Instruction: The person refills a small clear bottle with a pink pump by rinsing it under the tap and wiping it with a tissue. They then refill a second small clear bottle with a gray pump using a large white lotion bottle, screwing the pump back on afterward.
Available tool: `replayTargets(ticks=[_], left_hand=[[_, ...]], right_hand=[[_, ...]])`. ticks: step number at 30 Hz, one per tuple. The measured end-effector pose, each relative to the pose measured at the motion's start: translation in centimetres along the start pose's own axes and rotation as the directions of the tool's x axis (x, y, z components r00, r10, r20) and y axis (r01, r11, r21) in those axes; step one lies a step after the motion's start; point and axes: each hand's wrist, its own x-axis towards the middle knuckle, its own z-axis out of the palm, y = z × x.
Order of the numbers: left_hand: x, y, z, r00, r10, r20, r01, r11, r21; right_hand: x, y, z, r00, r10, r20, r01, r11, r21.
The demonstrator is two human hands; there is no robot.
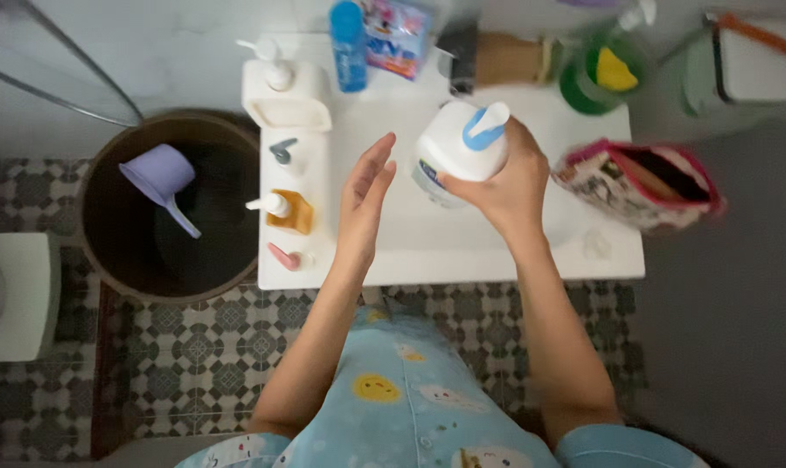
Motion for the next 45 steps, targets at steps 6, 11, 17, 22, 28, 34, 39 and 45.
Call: replayTargets(ticks=[6,11,17,22,28,34,39,45], left_hand=[[-2.6,-1.9,2.8,0.996,-0.085,0.036,0.083,0.996,0.045],[-5.6,-3.4,4.4,0.981,-0.168,0.093,0.161,0.984,0.079],[-6.6,-5.6,5.9,0.964,-0.213,0.157,0.195,0.973,0.125],[-5.7,-8.0,7.6,0.935,-0.247,0.253,0.214,0.965,0.153],[-3.9,-11.5,10.2,0.891,-0.239,0.385,0.192,0.969,0.157],[-1.1,-16.2,13.3,0.875,-0.276,0.398,0.144,0.933,0.33],[1.7,-19.0,16.6,0.917,-0.216,0.337,0.06,0.907,0.417],[6.3,-18.3,19.2,0.784,0.334,0.523,-0.6,0.624,0.501]], right_hand=[[-5.4,2.3,-1.9,0.998,0.06,-0.012,-0.061,0.997,-0.05],[-8.9,3.7,-2.8,0.981,0.194,-0.024,-0.194,0.981,-0.006],[-12.0,5.0,-4.0,0.963,0.256,-0.086,-0.263,0.961,-0.084],[-13.6,6.1,-5.7,0.922,0.351,-0.161,-0.365,0.929,-0.065],[-14.8,7.6,-7.6,0.866,0.405,-0.293,-0.447,0.89,-0.091],[-16.2,9.1,-9.9,0.82,0.435,-0.372,-0.498,0.863,-0.087],[-16.5,11.4,-12.7,0.808,0.469,-0.358,-0.54,0.832,-0.129],[-16.4,13.4,-15.6,0.818,0.468,-0.333,-0.547,0.812,-0.203]])
